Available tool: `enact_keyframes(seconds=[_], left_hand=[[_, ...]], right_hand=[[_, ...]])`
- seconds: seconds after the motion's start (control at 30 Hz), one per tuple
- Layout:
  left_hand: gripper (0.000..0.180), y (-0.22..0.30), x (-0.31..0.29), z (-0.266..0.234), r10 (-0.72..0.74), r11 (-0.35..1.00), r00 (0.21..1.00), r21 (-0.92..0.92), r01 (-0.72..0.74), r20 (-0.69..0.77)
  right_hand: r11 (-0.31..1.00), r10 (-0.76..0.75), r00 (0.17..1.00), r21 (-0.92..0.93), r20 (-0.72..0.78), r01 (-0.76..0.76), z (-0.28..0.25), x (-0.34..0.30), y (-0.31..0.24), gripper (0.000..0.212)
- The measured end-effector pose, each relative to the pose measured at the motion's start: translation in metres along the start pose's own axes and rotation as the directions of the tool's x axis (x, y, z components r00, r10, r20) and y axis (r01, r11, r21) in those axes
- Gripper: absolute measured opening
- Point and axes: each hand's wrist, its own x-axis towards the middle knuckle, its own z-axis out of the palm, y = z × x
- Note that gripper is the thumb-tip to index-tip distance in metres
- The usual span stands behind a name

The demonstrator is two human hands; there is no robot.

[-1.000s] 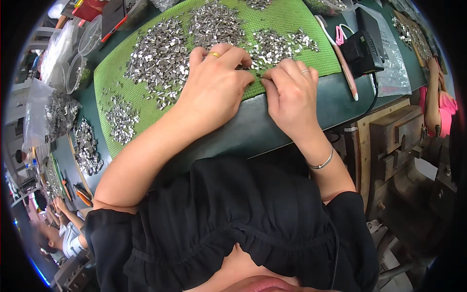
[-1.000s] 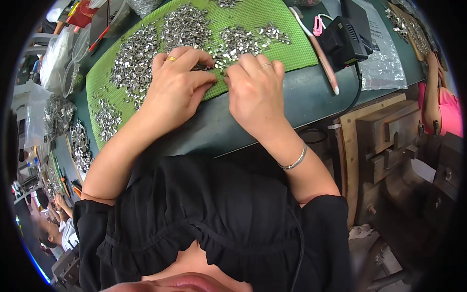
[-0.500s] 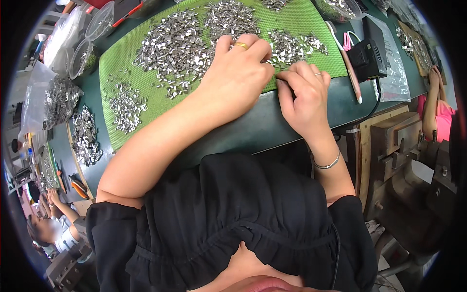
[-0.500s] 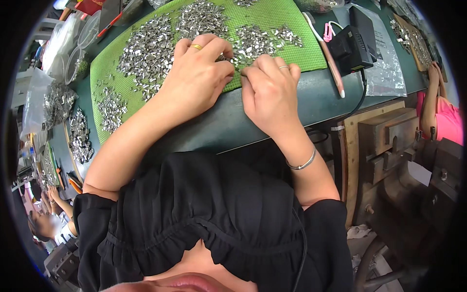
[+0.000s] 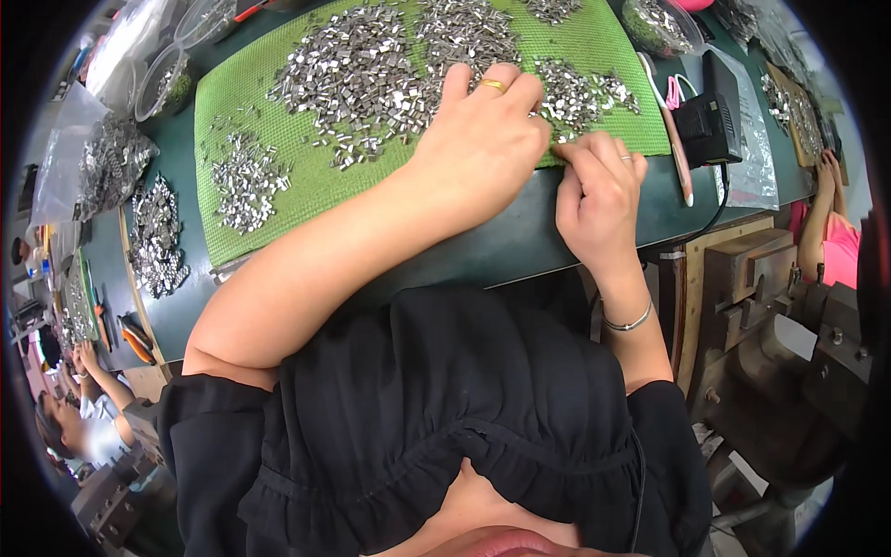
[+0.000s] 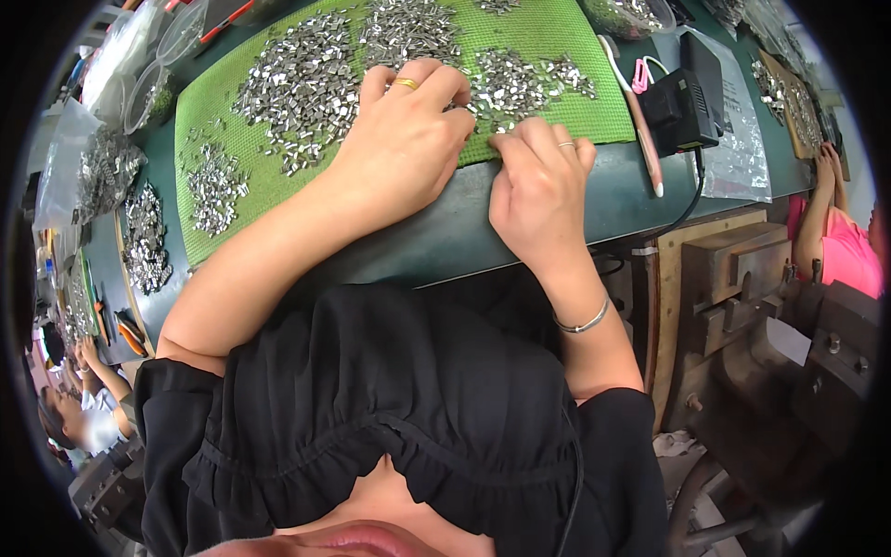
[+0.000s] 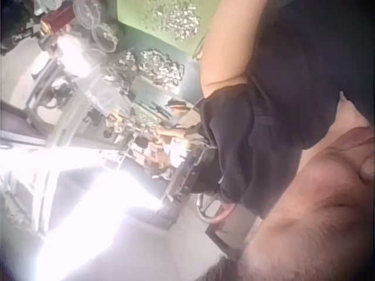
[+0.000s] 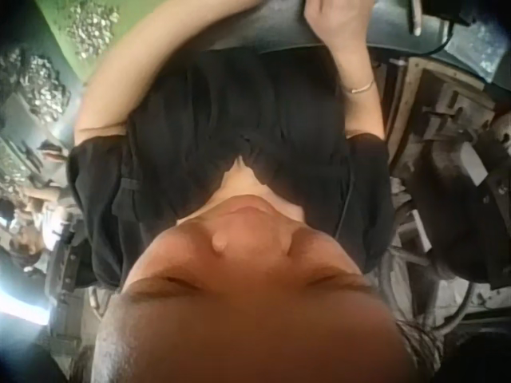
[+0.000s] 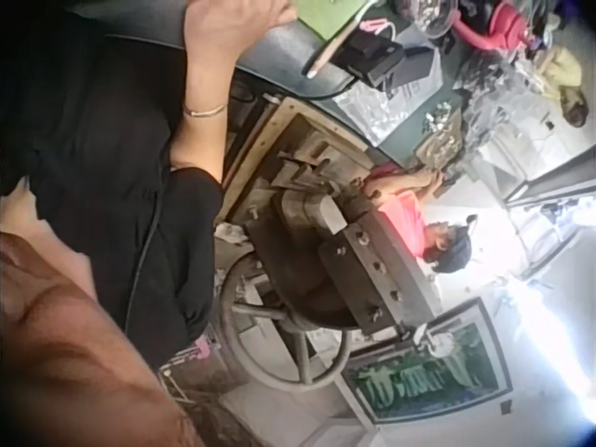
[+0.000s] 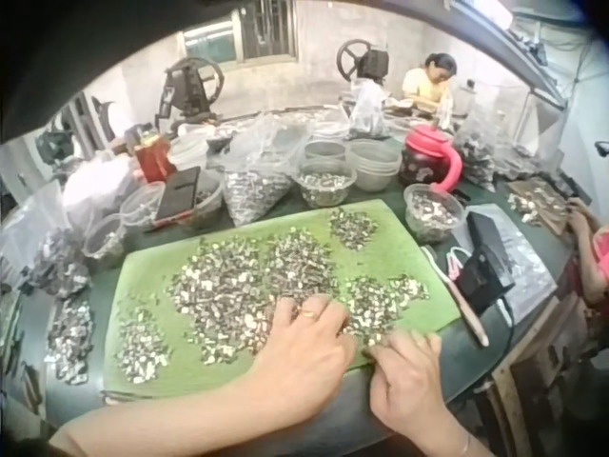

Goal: Placing small metal components into a jig for assembly.

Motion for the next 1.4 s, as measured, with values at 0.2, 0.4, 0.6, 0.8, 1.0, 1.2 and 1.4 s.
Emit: enact_keyframes(seconds=[0.2,0.4,0.6,0.8,1.0,1.2,1.4], left_hand=[[0.007,-0.005,-0.017,-0.037,-0.07,0.996,0.997,-0.065,0.069,-0.012],[0.007,-0.031,-0.089,-0.074,-0.281,0.916,0.955,-0.268,0.297,0.099],[0.011,-0.024,-0.101,-0.064,-0.257,0.935,0.965,-0.239,0.263,0.057],[0.014,-0.026,-0.103,-0.059,-0.178,0.958,0.984,-0.224,0.179,0.025],[0.021,-0.026,-0.103,-0.067,-0.23,0.932,0.972,-0.275,0.236,0.056],[0.016,-0.03,-0.076,-0.061,-0.205,0.967,0.977,-0.169,0.191,-0.066],[0.046,-0.013,-0.016,-0.034,0.013,1.0,0.99,-0.001,-0.013,0.142]], right_hand=[[0.997,0.046,0.999,-0.067,0.02,-0.045,0.0,0.009,-0.008,0.004],[0.999,-0.019,0.988,0.05,0.152,0.011,0.001,0.021,-0.025,0.007],[0.877,-0.271,0.95,0.445,0.153,0.179,0.027,0.025,-0.071,0.01],[0.94,-0.224,0.924,0.321,0.31,0.12,0.022,0.033,-0.081,0.009],[0.963,-0.242,0.895,0.205,0.374,0.174,0.017,0.04,-0.086,0.008],[0.864,-0.107,0.95,0.501,0.293,-0.057,0.015,0.032,-0.068,0.015],[0.973,0.111,0.982,0.217,-0.156,-0.076,-0.012,0.01,-0.006,0.016]])
